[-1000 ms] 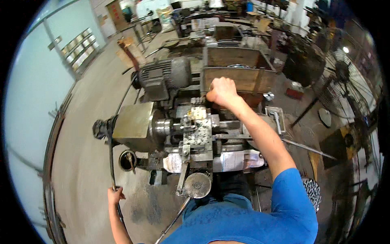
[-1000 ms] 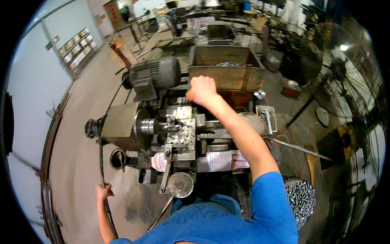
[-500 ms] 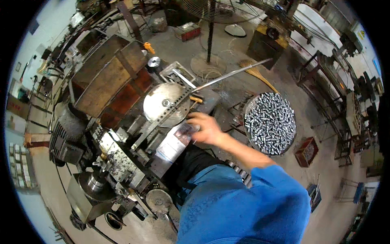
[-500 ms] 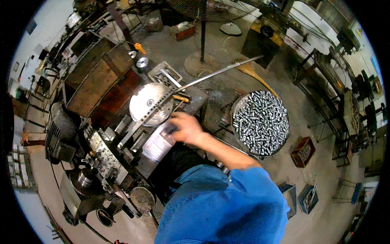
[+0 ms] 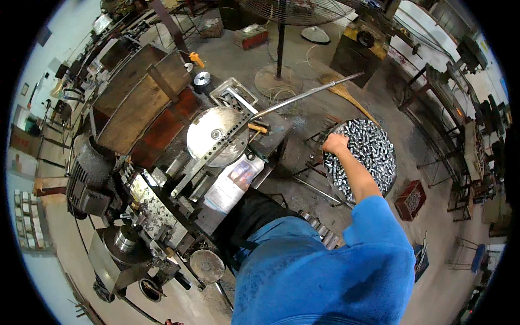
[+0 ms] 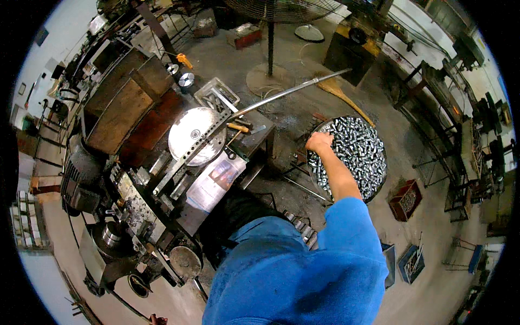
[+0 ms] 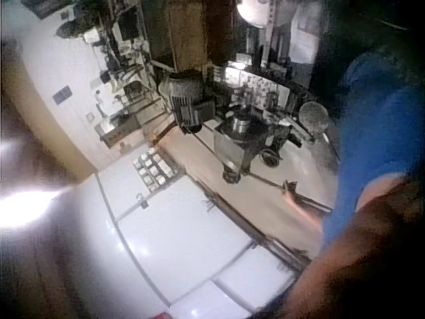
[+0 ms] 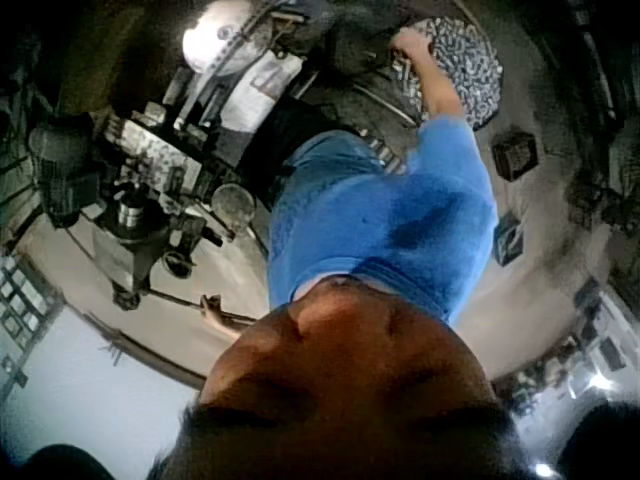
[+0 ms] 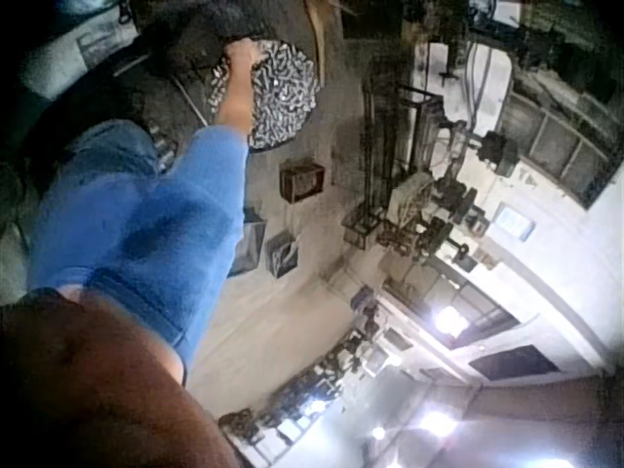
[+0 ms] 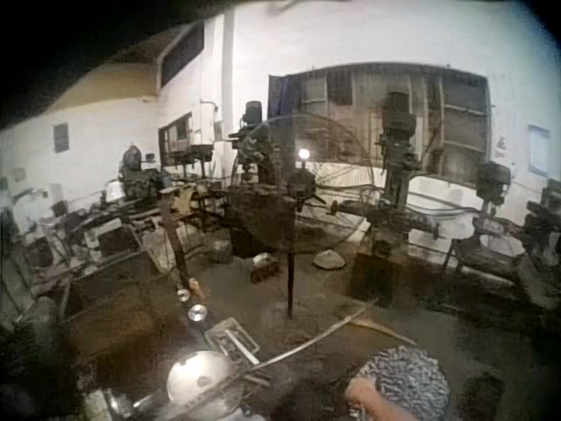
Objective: The person operates a manual metal lathe to process small cylindrical parts, repeatedly loading a part into the chuck, tightening it with a tool, engaging the cutting mechanism with levers, and placing the finished part into a container.
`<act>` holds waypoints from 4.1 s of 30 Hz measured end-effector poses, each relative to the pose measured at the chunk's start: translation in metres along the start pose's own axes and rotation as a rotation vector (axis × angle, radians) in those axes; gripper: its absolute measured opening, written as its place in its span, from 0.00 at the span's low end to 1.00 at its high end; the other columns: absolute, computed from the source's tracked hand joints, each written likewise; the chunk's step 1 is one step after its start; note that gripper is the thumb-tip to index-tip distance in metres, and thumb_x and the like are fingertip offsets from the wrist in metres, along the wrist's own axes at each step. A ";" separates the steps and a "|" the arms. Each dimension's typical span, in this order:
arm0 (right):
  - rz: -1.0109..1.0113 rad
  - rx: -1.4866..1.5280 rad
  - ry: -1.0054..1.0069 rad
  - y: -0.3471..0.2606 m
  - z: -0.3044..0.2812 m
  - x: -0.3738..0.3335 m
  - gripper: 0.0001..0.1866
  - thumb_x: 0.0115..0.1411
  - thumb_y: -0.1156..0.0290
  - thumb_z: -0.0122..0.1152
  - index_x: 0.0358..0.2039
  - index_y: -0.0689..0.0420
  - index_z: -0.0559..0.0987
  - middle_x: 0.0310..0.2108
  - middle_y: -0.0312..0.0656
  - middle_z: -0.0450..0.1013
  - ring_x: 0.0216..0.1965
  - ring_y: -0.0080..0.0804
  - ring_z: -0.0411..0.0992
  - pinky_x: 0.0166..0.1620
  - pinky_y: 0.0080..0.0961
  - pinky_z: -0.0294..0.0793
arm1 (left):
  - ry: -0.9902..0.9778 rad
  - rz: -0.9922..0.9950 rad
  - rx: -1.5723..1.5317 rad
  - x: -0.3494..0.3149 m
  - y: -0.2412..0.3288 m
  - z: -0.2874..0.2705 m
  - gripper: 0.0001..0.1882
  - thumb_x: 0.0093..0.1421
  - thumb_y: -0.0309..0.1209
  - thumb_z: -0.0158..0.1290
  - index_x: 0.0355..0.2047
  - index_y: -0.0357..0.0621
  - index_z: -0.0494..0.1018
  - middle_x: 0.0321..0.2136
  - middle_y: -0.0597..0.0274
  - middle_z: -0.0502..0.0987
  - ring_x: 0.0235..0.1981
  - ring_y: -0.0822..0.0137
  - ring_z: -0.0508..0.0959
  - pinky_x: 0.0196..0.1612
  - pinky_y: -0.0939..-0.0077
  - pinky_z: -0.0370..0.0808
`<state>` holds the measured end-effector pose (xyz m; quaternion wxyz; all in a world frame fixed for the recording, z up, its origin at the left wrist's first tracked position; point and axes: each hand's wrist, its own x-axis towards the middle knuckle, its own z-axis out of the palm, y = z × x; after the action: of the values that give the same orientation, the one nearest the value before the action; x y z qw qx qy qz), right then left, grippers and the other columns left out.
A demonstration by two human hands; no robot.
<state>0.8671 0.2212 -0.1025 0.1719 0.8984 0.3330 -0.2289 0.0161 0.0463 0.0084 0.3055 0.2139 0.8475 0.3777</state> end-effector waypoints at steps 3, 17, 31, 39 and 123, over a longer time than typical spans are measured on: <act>-0.089 0.017 0.027 0.005 0.004 0.005 0.26 0.48 0.51 0.53 0.45 0.53 0.75 0.50 0.39 0.69 0.53 0.38 0.65 0.54 0.31 0.63 | 0.000 -0.001 -0.009 -0.001 -0.006 -0.006 0.17 0.54 0.34 0.56 0.35 0.30 0.71 0.21 0.53 0.75 0.20 0.65 0.73 0.26 0.70 0.74; -0.127 0.097 0.128 0.001 0.012 0.007 0.25 0.47 0.55 0.51 0.41 0.57 0.76 0.45 0.47 0.71 0.49 0.40 0.67 0.52 0.28 0.66 | 0.034 -0.016 -0.087 -0.007 -0.027 -0.021 0.16 0.54 0.34 0.56 0.35 0.31 0.71 0.20 0.53 0.75 0.20 0.65 0.73 0.26 0.70 0.73; -0.075 0.182 0.076 0.004 0.003 -0.008 0.24 0.47 0.59 0.54 0.43 0.58 0.75 0.47 0.49 0.70 0.49 0.41 0.69 0.50 0.33 0.69 | 0.030 0.007 -0.131 0.009 -0.024 -0.027 0.16 0.54 0.34 0.56 0.35 0.31 0.71 0.19 0.54 0.74 0.19 0.66 0.73 0.25 0.70 0.73; 0.040 0.204 -0.001 -0.005 0.002 0.004 0.27 0.50 0.57 0.55 0.50 0.54 0.71 0.53 0.45 0.65 0.55 0.41 0.63 0.55 0.39 0.61 | 0.089 -0.028 -0.101 -0.022 0.007 -0.015 0.13 0.54 0.32 0.56 0.32 0.33 0.70 0.16 0.56 0.71 0.18 0.67 0.71 0.23 0.74 0.72; -0.337 -0.177 0.565 -0.071 -0.120 0.015 0.15 0.44 0.64 0.56 0.33 0.58 0.74 0.37 0.49 0.73 0.43 0.43 0.70 0.44 0.36 0.70 | -0.278 0.328 0.695 0.002 -0.031 0.086 0.20 0.48 0.35 0.57 0.42 0.40 0.72 0.33 0.49 0.77 0.35 0.58 0.77 0.38 0.68 0.72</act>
<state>0.8647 0.3352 -0.0212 0.1097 0.8404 0.5297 0.0338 0.0692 0.0716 -0.0620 0.2623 0.4856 0.8301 0.0801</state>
